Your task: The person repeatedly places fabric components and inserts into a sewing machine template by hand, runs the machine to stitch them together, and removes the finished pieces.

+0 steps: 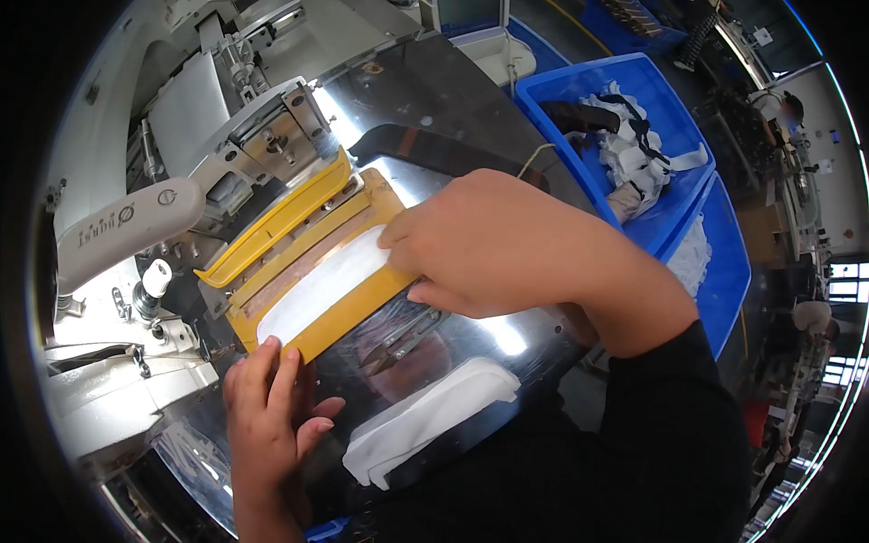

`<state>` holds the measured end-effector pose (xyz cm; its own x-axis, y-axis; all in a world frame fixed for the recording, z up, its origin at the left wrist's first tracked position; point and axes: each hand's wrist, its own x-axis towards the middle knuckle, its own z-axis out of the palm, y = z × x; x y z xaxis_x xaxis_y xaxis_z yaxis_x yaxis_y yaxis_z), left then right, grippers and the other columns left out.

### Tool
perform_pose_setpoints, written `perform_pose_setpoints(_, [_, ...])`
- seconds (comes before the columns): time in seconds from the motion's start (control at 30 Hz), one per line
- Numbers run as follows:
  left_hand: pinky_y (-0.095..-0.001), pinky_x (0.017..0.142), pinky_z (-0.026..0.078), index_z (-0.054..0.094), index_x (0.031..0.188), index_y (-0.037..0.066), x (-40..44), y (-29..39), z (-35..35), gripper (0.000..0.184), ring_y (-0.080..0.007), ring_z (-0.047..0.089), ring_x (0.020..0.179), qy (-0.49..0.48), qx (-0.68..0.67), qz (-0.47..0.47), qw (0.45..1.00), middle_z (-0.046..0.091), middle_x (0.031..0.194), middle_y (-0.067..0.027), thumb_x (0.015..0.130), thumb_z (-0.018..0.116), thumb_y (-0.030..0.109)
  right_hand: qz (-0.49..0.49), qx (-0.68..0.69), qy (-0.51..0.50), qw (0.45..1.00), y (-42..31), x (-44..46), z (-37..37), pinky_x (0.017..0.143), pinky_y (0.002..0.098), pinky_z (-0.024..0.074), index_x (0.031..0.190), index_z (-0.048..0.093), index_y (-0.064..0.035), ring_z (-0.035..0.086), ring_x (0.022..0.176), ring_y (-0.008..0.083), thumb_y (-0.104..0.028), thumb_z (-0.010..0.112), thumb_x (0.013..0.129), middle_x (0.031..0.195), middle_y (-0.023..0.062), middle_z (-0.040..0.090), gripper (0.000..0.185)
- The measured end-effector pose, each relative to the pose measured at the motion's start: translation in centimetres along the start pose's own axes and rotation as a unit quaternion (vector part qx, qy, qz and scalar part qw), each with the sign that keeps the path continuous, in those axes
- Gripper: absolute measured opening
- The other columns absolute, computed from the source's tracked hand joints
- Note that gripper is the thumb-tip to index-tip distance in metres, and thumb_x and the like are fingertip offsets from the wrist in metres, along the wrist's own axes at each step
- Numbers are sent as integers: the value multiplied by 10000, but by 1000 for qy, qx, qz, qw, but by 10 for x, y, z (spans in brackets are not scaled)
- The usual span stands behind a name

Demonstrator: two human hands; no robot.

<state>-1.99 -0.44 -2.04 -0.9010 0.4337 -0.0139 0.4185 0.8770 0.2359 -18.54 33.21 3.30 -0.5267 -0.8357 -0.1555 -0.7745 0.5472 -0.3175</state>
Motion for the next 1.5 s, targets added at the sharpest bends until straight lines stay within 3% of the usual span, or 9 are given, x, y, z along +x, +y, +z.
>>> perform_pose_setpoints(0.13, [-609, 1248, 356, 591, 1562, 27, 6, -1, 5, 939, -454, 518, 1499, 17, 36, 4, 999, 550, 1620, -276, 1021, 498, 789, -41, 8, 68, 997, 9, 10, 15, 918, 441, 618, 1448, 704, -84, 760, 1154, 299, -261, 788, 965, 1582, 62, 647, 521])
perform_pose_setpoints(0.33, [-643, 1262, 326, 533, 1581, -55, 5, 1, 9, 1038, -485, 465, 1544, -9, 4, -35, 999, 520, 1657, -272, 1018, 467, 814, -12, -25, -32, 999, 9, 5, 11, 930, 432, 615, 1499, 678, -104, 753, 1184, 282, -281, 764, 988, 1584, 42, 649, 547])
perform_pose_setpoints(0.53, [-640, 1264, 326, 535, 1580, -44, 2, 3, -2, 1001, -484, 460, 1550, -13, -21, -53, 998, 541, 1648, -243, 1019, 511, 784, 13, 6, 11, 1000, 12, -3, 8, 916, 443, 615, 1209, 824, -84, 774, 1096, 289, -252, 753, 968, 1351, 31, 792, 302])
perform_pose_setpoints(0.73, [-611, 1239, 372, 658, 1431, -78, -9, 2, -8, 776, -498, 514, 1489, 4, -5, -53, 999, 643, 1519, -248, 1042, 645, 594, 30, 16, -35, 999, 11, -5, -5, 901, 457, 609, 1065, 843, -68, 776, 1038, 334, -282, 777, 941, 1152, 99, 821, 256])
perform_pose_setpoints(0.83, [-602, 1232, 387, 696, 1380, -73, -9, 3, -8, 684, -491, 546, 1462, 16, 6, -44, 999, 669, 1488, -238, 1011, 724, 502, 98, 137, 115, 979, 22, 15, -9, 913, 459, 606, 1107, 830, -53, 765, 1045, 358, -320, 801, 935, 1070, 135, 795, 319])
perform_pose_setpoints(0.93, [-596, 1218, 400, 707, 1365, -67, -10, 2, -7, 657, -481, 561, 1445, 31, 9, -35, 999, 670, 1484, -236, 999, 743, 478, 179, -37, 321, 929, 68, 29, 33, 909, 453, 603, 1165, 814, -53, 753, 1029, 361, -321, 837, 917, 1061, 145, 773, 366])
perform_pose_setpoints(1.13, [-561, 1169, 447, 762, 1316, -11, -11, 0, -2, 608, -418, 621, 1389, 77, 18, -32, 996, 720, 1402, -188, 994, 749, 505, 253, 134, 294, 912, 79, 33, 28, 883, 404, 602, 1187, 793, -24, 758, 994, 283, -225, 913, 847, 1074, 125, 779, 413])
perform_pose_setpoints(1.33, [-560, 1143, 472, 779, 1274, -2, -13, -6, 2, 564, -436, 630, 1360, 107, 7, -16, 994, 716, 1375, -201, 999, 762, 490, 272, 234, 274, 892, 97, 33, 20, 842, 288, 578, 1158, 786, -17, 737, 900, 122, -146, 893, 900, 919, 66, 780, 308])
perform_pose_setpoints(1.5, [-556, 1144, 473, 782, 1261, -2, -12, -8, 3, 537, -435, 630, 1361, 119, -13, -11, 993, 707, 1392, -198, 966, 812, 446, 249, 182, 325, 894, 98, 36, 21, 822, 330, 589, 1121, 806, -7, 751, 862, 180, -189, 855, 948, 922, 96, 808, 256])
